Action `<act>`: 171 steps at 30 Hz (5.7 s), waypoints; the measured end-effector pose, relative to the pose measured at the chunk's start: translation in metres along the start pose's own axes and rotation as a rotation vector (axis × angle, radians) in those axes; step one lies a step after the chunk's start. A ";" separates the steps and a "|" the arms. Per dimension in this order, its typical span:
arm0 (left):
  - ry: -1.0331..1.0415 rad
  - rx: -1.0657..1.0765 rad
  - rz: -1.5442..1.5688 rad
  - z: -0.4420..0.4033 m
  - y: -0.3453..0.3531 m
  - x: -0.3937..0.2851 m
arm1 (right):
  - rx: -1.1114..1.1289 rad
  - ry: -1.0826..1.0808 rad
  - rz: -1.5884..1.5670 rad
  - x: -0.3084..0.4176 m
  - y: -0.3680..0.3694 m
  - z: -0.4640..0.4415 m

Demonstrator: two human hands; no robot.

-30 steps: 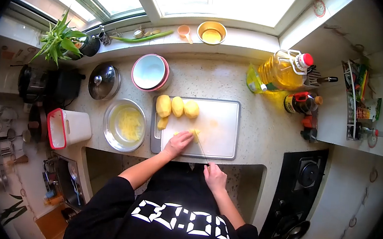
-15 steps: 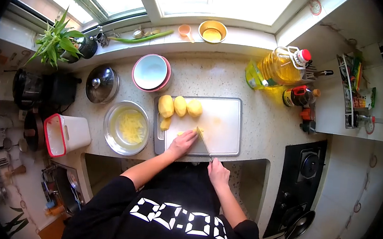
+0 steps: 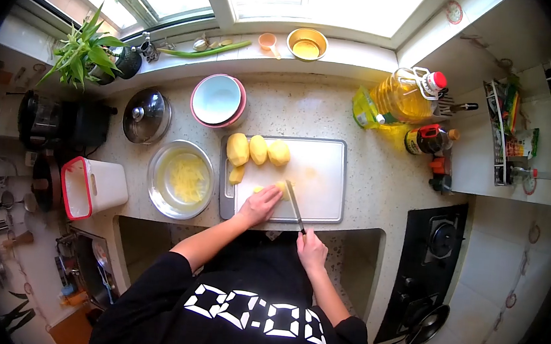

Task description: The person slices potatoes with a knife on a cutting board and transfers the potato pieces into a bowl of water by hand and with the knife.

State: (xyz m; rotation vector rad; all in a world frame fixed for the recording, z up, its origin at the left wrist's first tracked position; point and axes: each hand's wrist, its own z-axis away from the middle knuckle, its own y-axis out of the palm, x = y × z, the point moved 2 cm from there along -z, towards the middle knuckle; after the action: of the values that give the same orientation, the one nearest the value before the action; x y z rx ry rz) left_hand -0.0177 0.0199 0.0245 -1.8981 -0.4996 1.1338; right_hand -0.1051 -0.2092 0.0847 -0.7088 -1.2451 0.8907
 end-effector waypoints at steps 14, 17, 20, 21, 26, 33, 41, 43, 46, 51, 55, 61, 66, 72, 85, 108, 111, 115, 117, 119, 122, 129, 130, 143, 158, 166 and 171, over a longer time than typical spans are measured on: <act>-0.032 -0.015 0.001 -0.001 -0.006 -0.007 | -0.009 -0.079 0.077 0.003 -0.008 0.002; -0.028 -0.013 -0.006 0.000 -0.006 -0.006 | -0.007 -0.083 0.084 0.003 -0.007 0.002; -0.029 0.003 -0.001 -0.002 -0.009 -0.007 | 0.001 -0.082 0.091 0.004 -0.008 0.002; -0.031 0.007 0.002 -0.002 -0.009 -0.007 | 0.007 -0.082 0.095 0.004 -0.008 0.002; -0.029 0.011 0.008 -0.002 -0.009 -0.005 | 0.034 -0.089 0.110 0.005 -0.009 0.002; -0.009 0.005 0.023 -0.001 -0.008 -0.002 | 0.084 -0.094 0.110 0.005 -0.003 -0.007; -0.018 0.072 -0.003 0.001 -0.007 -0.003 | 0.032 0.033 0.004 -0.003 0.012 -0.013; -0.029 0.082 0.012 0.002 -0.009 -0.004 | 0.006 0.086 -0.072 -0.006 0.011 -0.013; -0.035 0.110 0.014 0.002 -0.008 -0.004 | 0.021 0.014 -0.040 -0.007 -0.002 -0.008; -0.023 0.098 0.020 0.002 -0.008 -0.002 | 0.019 -0.089 0.049 0.002 -0.012 -0.006; -0.024 0.097 0.024 0.000 -0.010 -0.003 | 0.024 -0.096 0.059 0.001 -0.007 -0.005; -0.009 0.107 -0.009 0.001 -0.008 0.000 | 0.048 -0.090 0.096 0.001 -0.002 -0.005; -0.014 0.133 -0.012 0.001 -0.006 0.000 | 0.057 -0.058 0.121 0.006 0.003 -0.010; 0.001 0.158 -0.043 0.003 -0.006 -0.002 | 0.062 0.098 -0.038 -0.003 0.012 -0.016; -0.004 0.161 -0.004 0.004 -0.004 0.002 | 0.043 -0.076 0.013 0.008 -0.008 -0.006; -0.022 0.133 0.060 0.004 -0.010 0.001 | 0.061 0.016 -0.027 0.005 0.003 -0.014; -0.023 0.140 0.058 0.003 -0.008 0.001 | 0.061 -0.022 -0.021 0.010 -0.004 -0.011; -0.012 0.139 0.055 0.003 -0.008 0.003 | 0.059 -0.034 0.025 0.012 -0.005 -0.011; -0.009 0.145 0.052 0.003 -0.007 0.003 | 0.058 -0.044 0.031 0.011 -0.005 -0.010; -0.010 0.159 0.050 0.003 -0.009 0.003 | 0.059 -0.050 0.038 0.010 -0.005 -0.010; -0.003 0.147 0.052 0.003 -0.009 0.004 | 0.067 -0.056 0.054 0.011 -0.005 -0.011; -0.011 0.163 0.067 0.003 -0.007 0.004 | 0.088 -0.024 0.101 0.011 0.001 -0.014; -0.013 0.166 0.068 0.003 -0.007 0.004 | 0.089 -0.014 0.104 0.010 0.003 -0.015; 0.005 0.155 0.040 0.007 -0.006 0.006 | 0.067 0.050 -0.037 0.007 -0.001 -0.014; 0.000 0.139 0.076 0.002 -0.012 0.004 | 0.044 -0.034 0.106 0.017 -0.002 -0.008; -0.006 0.129 0.044 0.002 -0.011 0.002 | 0.063 -0.022 0.094 0.010 0.000 -0.011; -0.003 0.114 0.064 0.002 -0.010 0.002 | 0.068 -0.002 0.124 0.014 0.004 -0.010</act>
State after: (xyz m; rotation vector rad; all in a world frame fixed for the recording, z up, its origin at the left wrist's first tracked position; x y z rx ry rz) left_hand -0.0172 0.0282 0.0313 -1.8255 -0.3700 1.1815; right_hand -0.0945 -0.1952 0.0863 -0.7365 -1.1766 1.0306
